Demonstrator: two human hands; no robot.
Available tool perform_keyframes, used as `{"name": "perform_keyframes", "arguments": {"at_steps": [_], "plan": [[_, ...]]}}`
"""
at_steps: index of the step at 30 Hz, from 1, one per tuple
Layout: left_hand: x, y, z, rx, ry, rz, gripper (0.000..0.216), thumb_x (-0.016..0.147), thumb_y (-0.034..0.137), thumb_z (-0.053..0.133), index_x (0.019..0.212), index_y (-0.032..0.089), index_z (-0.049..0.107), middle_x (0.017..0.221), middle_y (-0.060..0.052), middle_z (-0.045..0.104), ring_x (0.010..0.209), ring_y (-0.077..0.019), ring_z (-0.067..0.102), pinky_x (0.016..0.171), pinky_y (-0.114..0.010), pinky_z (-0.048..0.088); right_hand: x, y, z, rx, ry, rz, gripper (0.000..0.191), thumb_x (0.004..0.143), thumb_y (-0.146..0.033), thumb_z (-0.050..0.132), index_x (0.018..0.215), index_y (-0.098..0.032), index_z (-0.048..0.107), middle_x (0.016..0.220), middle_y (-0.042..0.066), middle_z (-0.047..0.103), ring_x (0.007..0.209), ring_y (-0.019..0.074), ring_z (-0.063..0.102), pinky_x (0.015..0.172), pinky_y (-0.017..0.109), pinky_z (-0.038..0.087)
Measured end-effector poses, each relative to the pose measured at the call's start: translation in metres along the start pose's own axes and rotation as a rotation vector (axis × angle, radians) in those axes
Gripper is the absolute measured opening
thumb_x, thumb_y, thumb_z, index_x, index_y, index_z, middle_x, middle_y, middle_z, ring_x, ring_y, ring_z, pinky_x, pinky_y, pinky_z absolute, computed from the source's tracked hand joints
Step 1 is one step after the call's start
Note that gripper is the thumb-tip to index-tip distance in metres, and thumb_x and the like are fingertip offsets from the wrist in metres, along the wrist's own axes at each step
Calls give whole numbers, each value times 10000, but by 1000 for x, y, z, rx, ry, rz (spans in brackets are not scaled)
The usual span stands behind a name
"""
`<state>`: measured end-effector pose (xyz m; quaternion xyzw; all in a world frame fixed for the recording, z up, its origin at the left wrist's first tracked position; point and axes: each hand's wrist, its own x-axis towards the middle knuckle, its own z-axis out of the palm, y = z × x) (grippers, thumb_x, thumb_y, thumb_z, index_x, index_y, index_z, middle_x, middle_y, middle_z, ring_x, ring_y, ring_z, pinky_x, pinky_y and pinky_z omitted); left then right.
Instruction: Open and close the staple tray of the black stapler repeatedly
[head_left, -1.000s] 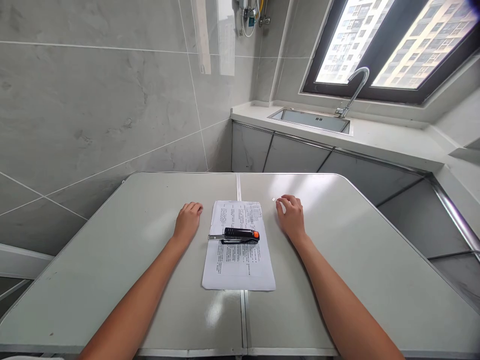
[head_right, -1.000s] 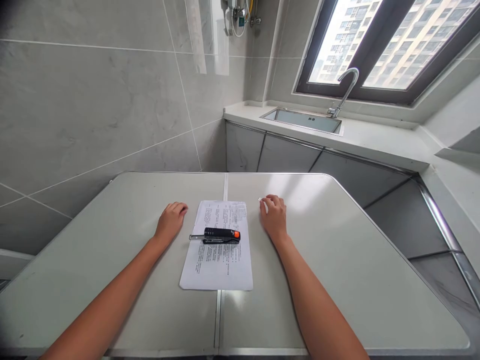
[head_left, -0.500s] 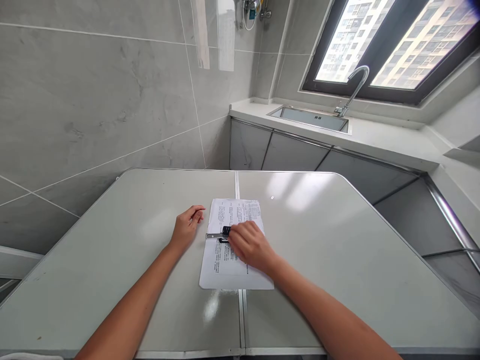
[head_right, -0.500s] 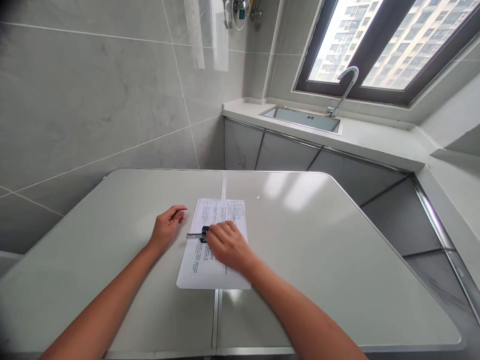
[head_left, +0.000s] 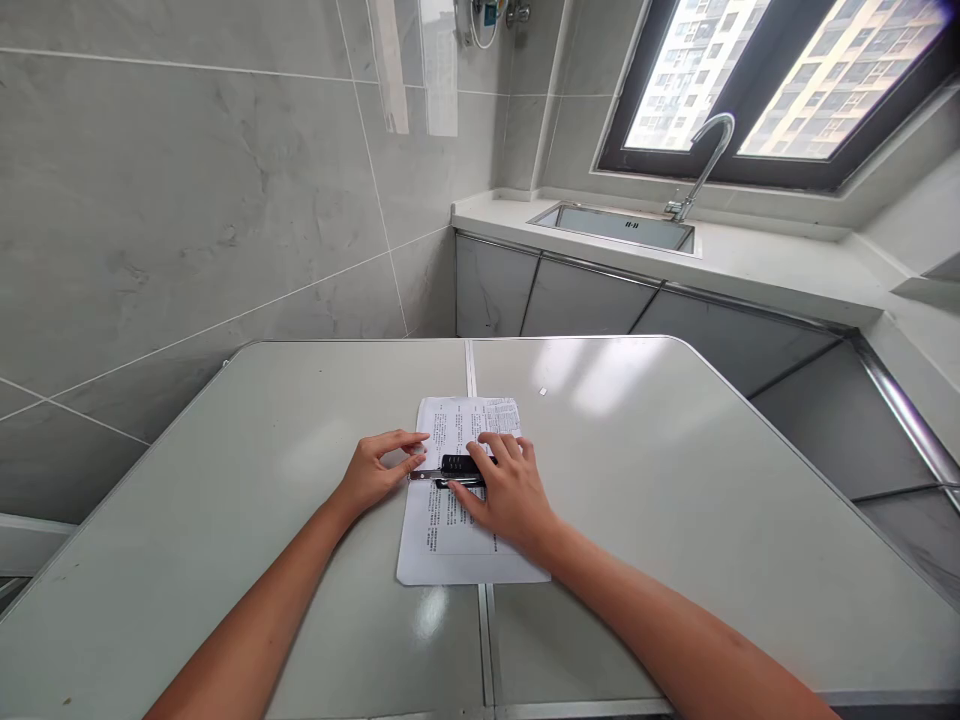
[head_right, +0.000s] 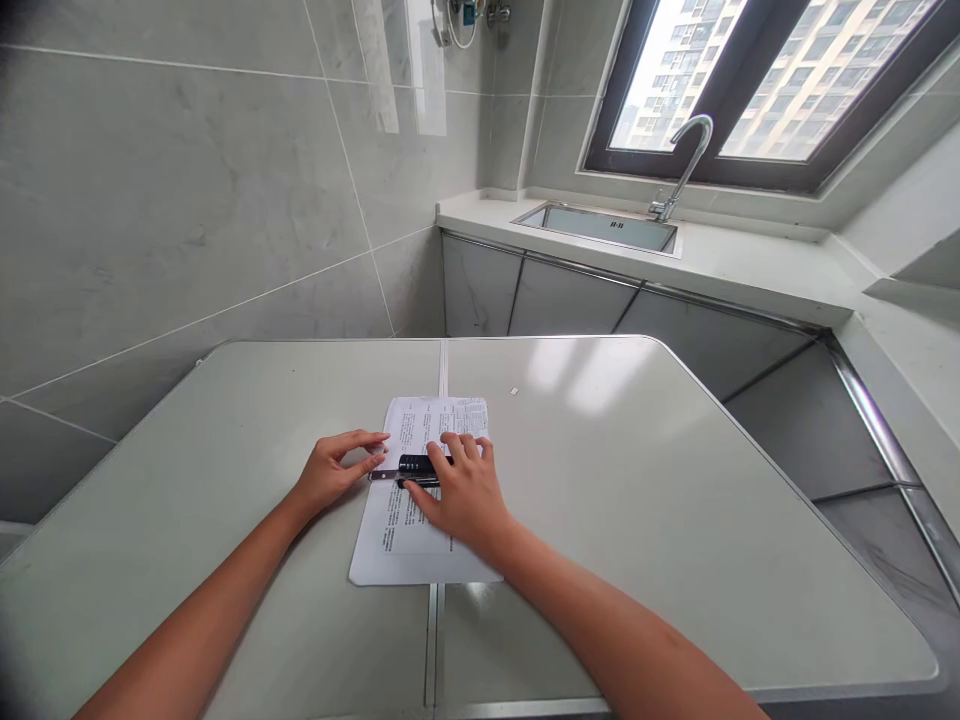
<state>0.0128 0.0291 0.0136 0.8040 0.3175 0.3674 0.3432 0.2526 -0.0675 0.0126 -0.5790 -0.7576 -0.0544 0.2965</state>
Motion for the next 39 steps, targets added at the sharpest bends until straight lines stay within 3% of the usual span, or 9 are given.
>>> {"name": "perform_keyframes", "arguments": {"at_steps": [3,6,11,17,21,25,39], "plan": [[-3,0,-7,18,-105,7,178,873,294,787,1034,223,810,983,-58,799,882,-205,757,821,-318,614,1,6,1,45,-143,22,319,968,-478,633,1129,-203,615,1023,87,666,932,253,574,874,403,388],[-6,-3,-6,47,-171,58,171,892,267,762,1054,236,808,1014,-47,812,908,-208,774,843,-326,633,-1,8,5,47,-177,9,168,998,-364,600,1013,-196,593,920,55,651,835,218,554,799,361,367],[-6,-6,1,134,-184,218,159,917,216,726,1049,269,796,1031,-9,816,943,-191,779,1053,-414,573,-2,5,7,-26,-133,-101,93,1018,-255,535,986,-172,566,860,60,632,782,218,527,758,365,332],[-2,1,1,190,-161,278,143,916,195,721,1025,252,793,988,-14,819,897,-180,778,822,-312,640,-2,2,3,-57,-73,-216,128,1037,-232,479,1023,-155,581,853,68,623,757,217,496,698,369,295],[0,9,1,163,-151,354,156,903,171,731,1022,247,798,972,-27,820,879,-182,781,827,-317,645,-5,1,1,-76,28,-290,172,1029,-222,461,1079,-131,598,807,61,615,707,207,466,661,373,274],[-1,15,0,91,-105,340,172,879,156,758,1013,253,807,967,-42,818,893,-198,781,804,-330,656,-5,0,-2,-55,121,-305,175,1017,-228,481,1077,-118,603,785,54,613,680,196,454,646,370,272],[-1,22,0,73,-108,400,283,859,105,767,1074,288,801,994,-26,816,923,-206,781,836,-360,665,-6,3,-4,-14,211,-340,183,985,-221,502,1107,-128,603,768,50,630,667,191,481,627,376,289]]}}
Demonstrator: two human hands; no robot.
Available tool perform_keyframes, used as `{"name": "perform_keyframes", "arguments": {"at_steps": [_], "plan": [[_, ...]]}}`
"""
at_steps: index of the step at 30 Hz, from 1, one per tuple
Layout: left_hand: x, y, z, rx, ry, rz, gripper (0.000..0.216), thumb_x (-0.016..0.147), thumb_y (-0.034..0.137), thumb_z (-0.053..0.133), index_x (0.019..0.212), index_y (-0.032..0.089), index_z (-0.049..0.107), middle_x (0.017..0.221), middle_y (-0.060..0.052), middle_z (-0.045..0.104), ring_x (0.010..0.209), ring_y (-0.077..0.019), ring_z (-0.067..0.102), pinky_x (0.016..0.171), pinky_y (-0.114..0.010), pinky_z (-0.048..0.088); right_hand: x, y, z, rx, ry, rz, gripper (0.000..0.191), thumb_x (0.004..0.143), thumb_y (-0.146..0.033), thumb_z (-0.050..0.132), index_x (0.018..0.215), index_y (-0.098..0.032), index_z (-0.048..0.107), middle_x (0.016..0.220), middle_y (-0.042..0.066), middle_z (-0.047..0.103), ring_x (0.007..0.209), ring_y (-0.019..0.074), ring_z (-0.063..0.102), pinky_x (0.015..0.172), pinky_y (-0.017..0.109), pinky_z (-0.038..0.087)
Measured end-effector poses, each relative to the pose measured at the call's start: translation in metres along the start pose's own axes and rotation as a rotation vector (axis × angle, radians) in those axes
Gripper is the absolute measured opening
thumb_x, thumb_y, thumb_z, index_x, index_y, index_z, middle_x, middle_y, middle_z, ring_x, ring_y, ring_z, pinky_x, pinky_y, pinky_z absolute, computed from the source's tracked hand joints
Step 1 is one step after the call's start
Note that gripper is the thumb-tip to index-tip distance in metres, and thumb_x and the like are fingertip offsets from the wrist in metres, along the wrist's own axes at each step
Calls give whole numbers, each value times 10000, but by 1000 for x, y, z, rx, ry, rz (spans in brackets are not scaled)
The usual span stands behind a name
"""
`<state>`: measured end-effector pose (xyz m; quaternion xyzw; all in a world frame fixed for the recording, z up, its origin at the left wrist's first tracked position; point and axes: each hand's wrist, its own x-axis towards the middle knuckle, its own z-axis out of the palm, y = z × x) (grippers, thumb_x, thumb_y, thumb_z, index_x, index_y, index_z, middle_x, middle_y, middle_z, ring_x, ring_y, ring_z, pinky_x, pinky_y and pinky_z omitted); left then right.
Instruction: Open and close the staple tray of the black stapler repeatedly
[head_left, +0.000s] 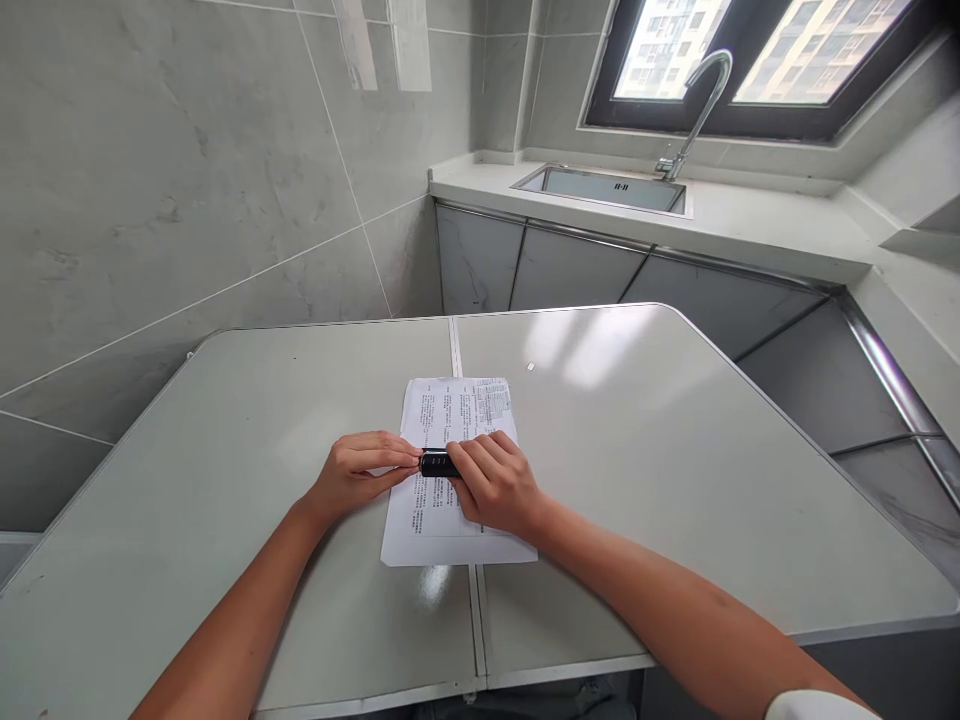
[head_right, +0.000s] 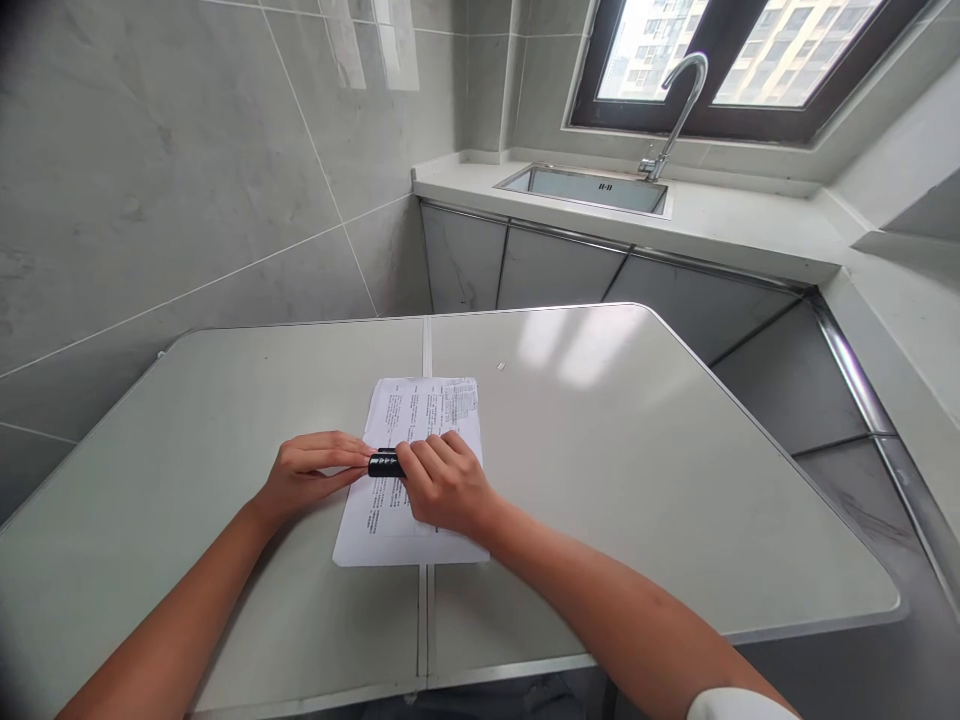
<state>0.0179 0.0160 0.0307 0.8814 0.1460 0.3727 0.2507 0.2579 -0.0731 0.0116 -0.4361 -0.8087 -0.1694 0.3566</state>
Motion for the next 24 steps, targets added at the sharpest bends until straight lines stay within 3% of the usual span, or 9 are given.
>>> {"name": "perform_keyframes", "arguments": {"at_steps": [7,18,24], "plan": [[1,3,-4,8,-55,17,279,875,115,752,1089,288,797,1007,-39,816,935,-217,782,844,-364,664,0,-1,0,2,7,-10,200,955,-150,472,1106,-139,602,762,44,631,656,187,490,625,377,295],[2,2,-5,22,-58,-1,212,889,165,751,1056,284,802,1017,-51,813,885,-202,779,769,-332,660,1,2,-2,24,20,-16,196,962,-205,521,1107,-118,619,767,53,625,673,196,505,628,376,301],[-1,0,-21,31,-83,-17,242,892,136,742,1072,287,801,1051,-53,804,902,-198,768,760,-332,654,-1,6,-2,36,19,19,192,962,-222,523,1104,-132,615,766,48,633,674,194,514,626,376,301]]}}
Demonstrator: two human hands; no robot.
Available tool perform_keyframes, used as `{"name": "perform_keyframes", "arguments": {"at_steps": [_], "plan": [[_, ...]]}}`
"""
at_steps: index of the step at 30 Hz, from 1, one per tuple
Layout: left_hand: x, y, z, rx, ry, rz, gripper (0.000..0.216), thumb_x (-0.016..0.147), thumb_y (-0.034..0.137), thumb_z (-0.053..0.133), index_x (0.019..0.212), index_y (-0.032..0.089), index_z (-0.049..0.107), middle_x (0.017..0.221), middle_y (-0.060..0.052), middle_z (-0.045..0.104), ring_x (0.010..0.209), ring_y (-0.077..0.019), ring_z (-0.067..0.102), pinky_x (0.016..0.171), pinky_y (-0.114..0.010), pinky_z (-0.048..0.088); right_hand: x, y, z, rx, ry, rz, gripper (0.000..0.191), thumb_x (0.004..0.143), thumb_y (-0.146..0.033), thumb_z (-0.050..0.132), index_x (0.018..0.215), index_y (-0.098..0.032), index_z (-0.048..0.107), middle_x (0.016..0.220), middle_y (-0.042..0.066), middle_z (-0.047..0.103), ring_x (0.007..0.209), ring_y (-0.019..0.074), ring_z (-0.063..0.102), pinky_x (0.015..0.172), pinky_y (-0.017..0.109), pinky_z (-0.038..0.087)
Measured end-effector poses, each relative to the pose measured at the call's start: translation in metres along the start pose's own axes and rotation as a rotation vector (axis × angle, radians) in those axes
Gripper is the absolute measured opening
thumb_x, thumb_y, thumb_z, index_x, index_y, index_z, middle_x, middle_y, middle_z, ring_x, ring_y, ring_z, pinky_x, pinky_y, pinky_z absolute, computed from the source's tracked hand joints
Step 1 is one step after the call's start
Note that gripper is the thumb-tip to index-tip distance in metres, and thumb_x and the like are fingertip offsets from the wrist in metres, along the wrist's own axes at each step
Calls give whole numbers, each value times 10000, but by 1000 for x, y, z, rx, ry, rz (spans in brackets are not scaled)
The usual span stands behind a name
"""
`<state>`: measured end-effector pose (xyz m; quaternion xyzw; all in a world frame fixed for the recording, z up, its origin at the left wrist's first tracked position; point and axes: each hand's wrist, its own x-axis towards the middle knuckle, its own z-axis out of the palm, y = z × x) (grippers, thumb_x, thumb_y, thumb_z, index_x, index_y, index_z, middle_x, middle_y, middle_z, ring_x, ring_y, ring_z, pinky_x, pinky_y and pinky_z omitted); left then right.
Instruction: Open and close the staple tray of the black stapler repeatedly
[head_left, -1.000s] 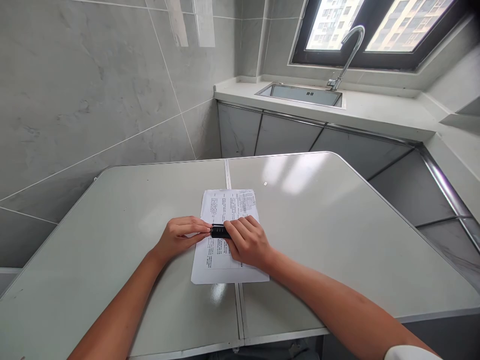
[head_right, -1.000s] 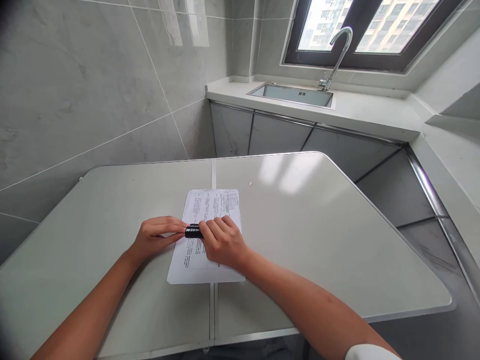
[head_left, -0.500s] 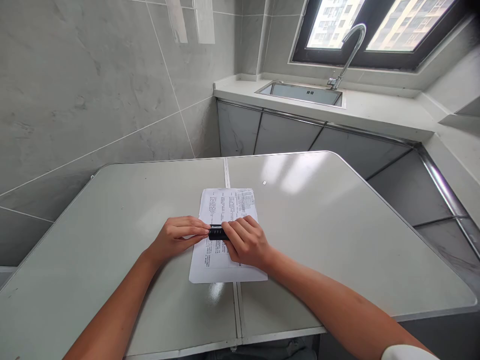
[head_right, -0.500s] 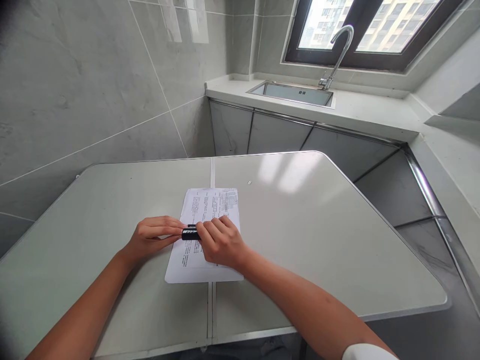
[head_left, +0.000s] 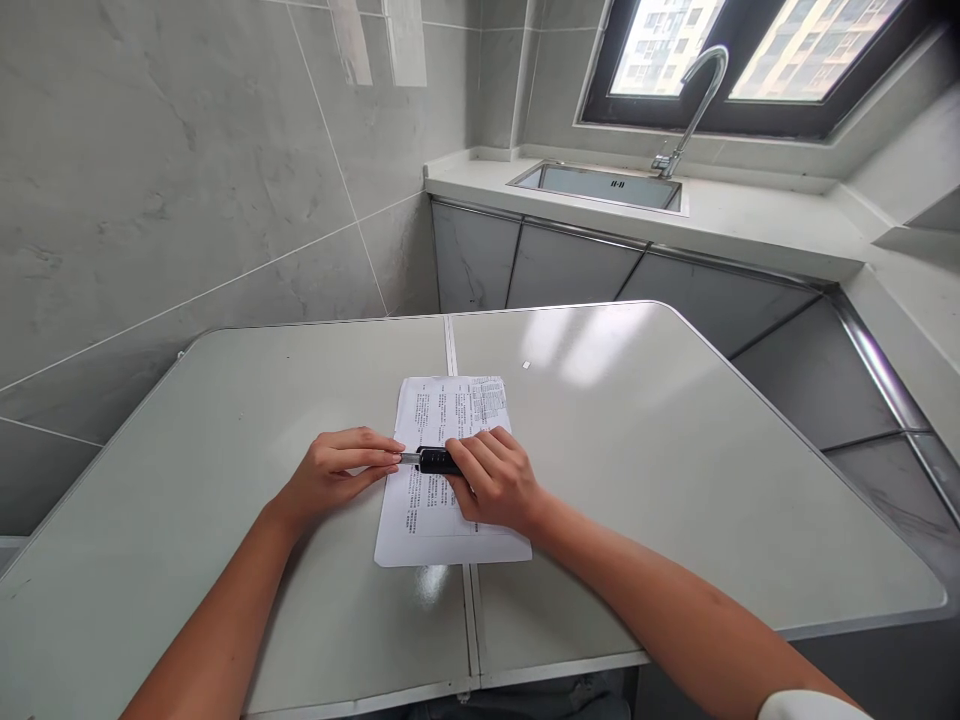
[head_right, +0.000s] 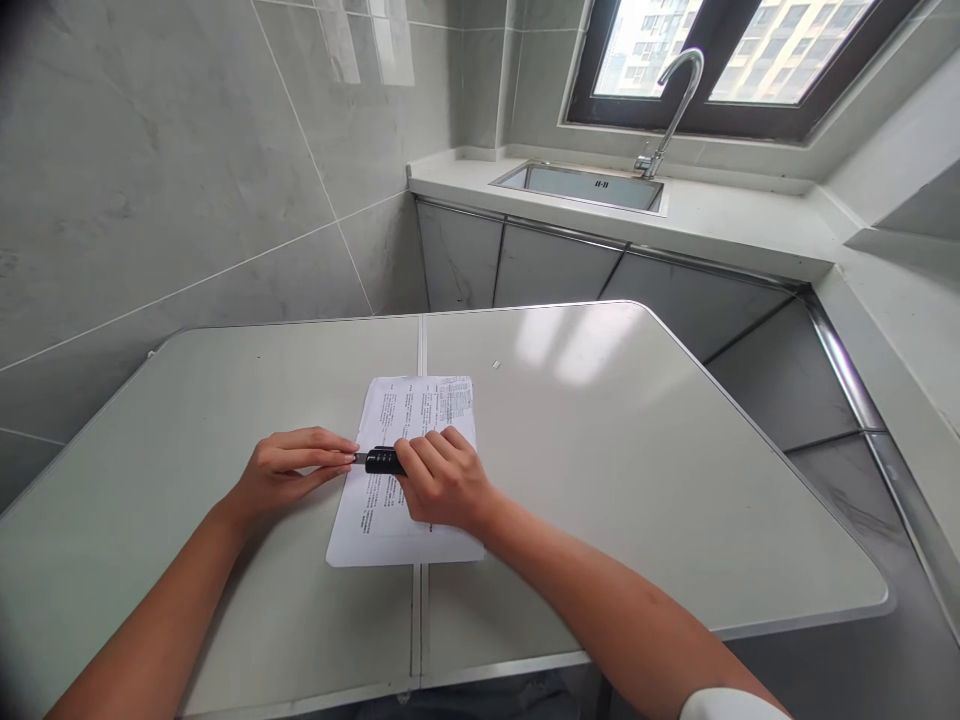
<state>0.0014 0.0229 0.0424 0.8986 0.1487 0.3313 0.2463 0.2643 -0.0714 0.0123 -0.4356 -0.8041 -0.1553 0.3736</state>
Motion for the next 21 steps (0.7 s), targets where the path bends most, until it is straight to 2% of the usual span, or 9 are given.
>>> {"name": "perform_keyframes", "arguments": {"at_steps": [3,7,9,12,15,18,21], "plan": [[-2,-1,-11,-37,-34,-27,210,926,175,714,1077,292,803,1054,-55,802,882,-195,767,740,-322,648,-2,3,1,11,-2,16,192,963,-245,527,1096,-139,616,751,42,610,657,192,501,616,374,287],[-3,-2,-15,-92,-56,-41,191,955,186,680,1049,289,811,1049,-63,801,871,-195,752,738,-332,633,-4,5,2,38,1,-44,207,954,-255,522,1104,-146,615,755,37,597,648,188,486,608,367,279],[-3,-2,-12,-107,-56,-36,177,937,177,701,1000,297,815,1050,-59,800,869,-197,736,736,-342,625,-5,6,3,58,0,-69,206,949,-254,525,1102,-148,615,762,35,600,645,184,480,607,365,284],[-2,1,-2,-153,-123,-45,156,917,162,718,925,293,802,1055,-58,795,876,-199,713,712,-333,605,-5,2,3,93,-39,-114,203,948,-251,530,1097,-146,622,759,33,597,658,182,485,615,363,300],[0,8,12,-225,-182,-147,107,907,180,725,984,251,750,991,-61,781,856,-187,701,723,-314,588,-5,-4,3,118,-67,-208,225,934,-218,523,1110,-133,635,735,25,573,645,173,468,608,360,296],[0,13,21,-254,-186,-235,128,886,179,729,989,223,668,950,-43,754,805,-162,663,680,-283,545,-6,-9,3,117,-73,-267,255,920,-197,520,1138,-136,637,719,10,543,622,164,441,592,357,277],[0,14,24,-239,-176,-208,127,882,157,713,896,214,601,958,-49,746,805,-160,639,667,-283,507,-6,-11,3,111,-80,-272,278,918,-190,505,1162,-147,630,715,2,536,614,160,432,585,355,272]]}}
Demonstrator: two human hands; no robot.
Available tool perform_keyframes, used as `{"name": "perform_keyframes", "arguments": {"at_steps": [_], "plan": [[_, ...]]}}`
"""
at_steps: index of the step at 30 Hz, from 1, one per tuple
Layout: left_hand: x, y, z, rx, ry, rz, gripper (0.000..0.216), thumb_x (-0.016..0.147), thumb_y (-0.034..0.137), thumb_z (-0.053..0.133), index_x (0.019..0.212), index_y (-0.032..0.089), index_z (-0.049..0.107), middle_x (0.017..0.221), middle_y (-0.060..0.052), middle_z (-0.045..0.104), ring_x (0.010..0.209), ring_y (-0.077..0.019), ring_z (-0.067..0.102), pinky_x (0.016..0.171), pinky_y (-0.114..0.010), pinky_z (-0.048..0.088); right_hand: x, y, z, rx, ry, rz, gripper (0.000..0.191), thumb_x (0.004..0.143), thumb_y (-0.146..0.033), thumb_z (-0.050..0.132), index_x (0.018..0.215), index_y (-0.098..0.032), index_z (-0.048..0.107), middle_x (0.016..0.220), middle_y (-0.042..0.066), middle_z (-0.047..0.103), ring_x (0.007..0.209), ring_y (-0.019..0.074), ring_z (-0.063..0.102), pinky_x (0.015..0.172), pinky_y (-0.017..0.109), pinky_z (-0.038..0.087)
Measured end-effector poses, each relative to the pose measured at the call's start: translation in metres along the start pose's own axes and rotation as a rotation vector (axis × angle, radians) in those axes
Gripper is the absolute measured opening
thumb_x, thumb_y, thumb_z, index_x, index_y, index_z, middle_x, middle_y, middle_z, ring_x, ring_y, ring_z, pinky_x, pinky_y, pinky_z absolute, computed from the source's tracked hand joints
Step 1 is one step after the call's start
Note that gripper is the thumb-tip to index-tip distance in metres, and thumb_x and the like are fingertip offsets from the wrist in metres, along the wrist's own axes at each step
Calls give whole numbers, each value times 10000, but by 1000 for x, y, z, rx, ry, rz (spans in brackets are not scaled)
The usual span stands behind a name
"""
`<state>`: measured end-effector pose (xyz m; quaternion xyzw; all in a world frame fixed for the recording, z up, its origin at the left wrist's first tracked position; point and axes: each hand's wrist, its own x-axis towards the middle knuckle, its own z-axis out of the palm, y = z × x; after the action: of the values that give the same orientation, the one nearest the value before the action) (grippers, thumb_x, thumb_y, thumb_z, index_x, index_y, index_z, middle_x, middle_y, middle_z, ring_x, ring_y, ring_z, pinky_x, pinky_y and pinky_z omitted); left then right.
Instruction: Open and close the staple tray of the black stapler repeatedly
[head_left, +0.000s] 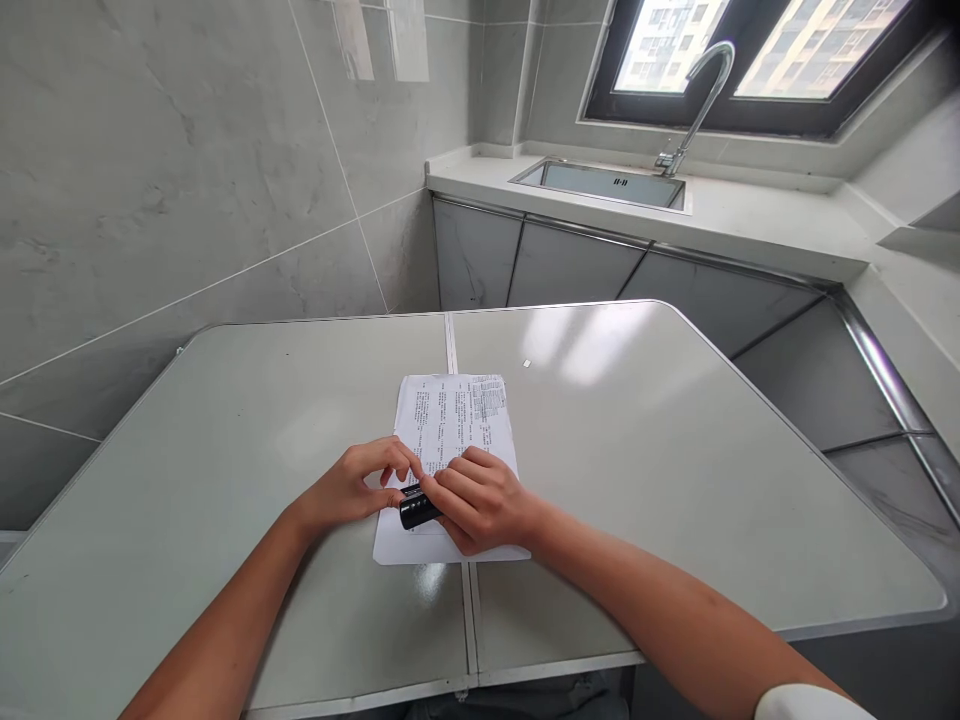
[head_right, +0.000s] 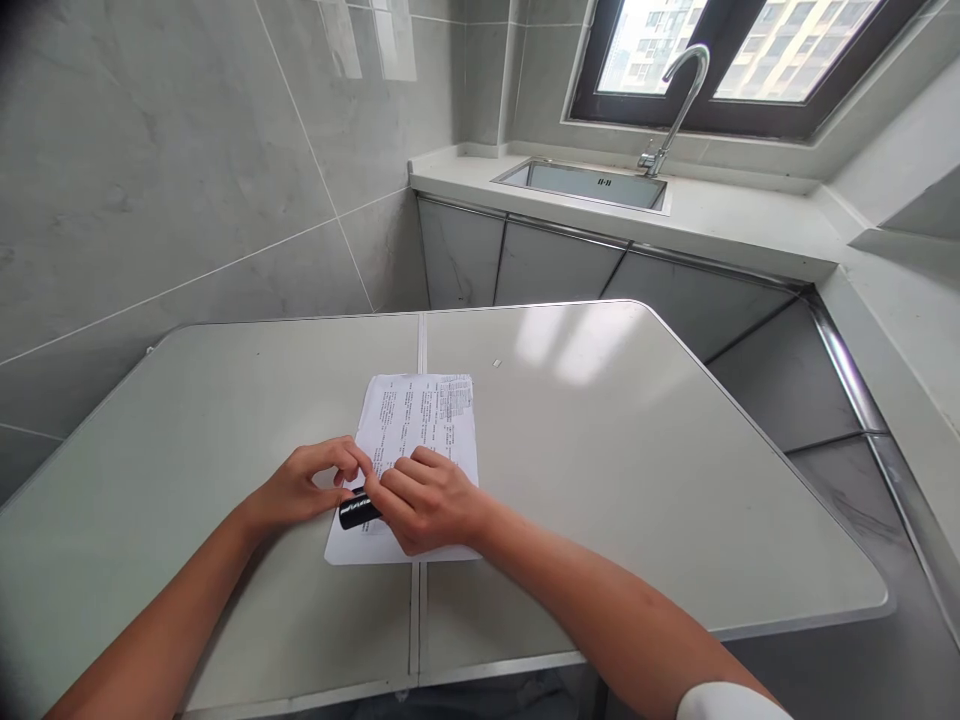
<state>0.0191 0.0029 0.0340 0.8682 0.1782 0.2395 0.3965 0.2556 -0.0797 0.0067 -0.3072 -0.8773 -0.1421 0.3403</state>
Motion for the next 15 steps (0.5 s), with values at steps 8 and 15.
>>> {"name": "perform_keyframes", "arguments": {"at_steps": [8,15], "plan": [[2,-5,-3,188,145,35,158,873,196,747,995,231,653,988,-53,737,935,-207,655,782,-333,543,3,3,1,-22,3,87,250,944,-190,485,1135,-147,640,730,21,587,632,167,462,619,357,291],[13,-19,14,578,200,-72,241,1011,293,577,1237,252,650,1380,-83,652,1292,-265,572,1098,-469,454,-6,47,-13,-108,101,489,264,986,-248,561,1236,-178,610,964,77,722,879,225,623,825,383,375]]}}
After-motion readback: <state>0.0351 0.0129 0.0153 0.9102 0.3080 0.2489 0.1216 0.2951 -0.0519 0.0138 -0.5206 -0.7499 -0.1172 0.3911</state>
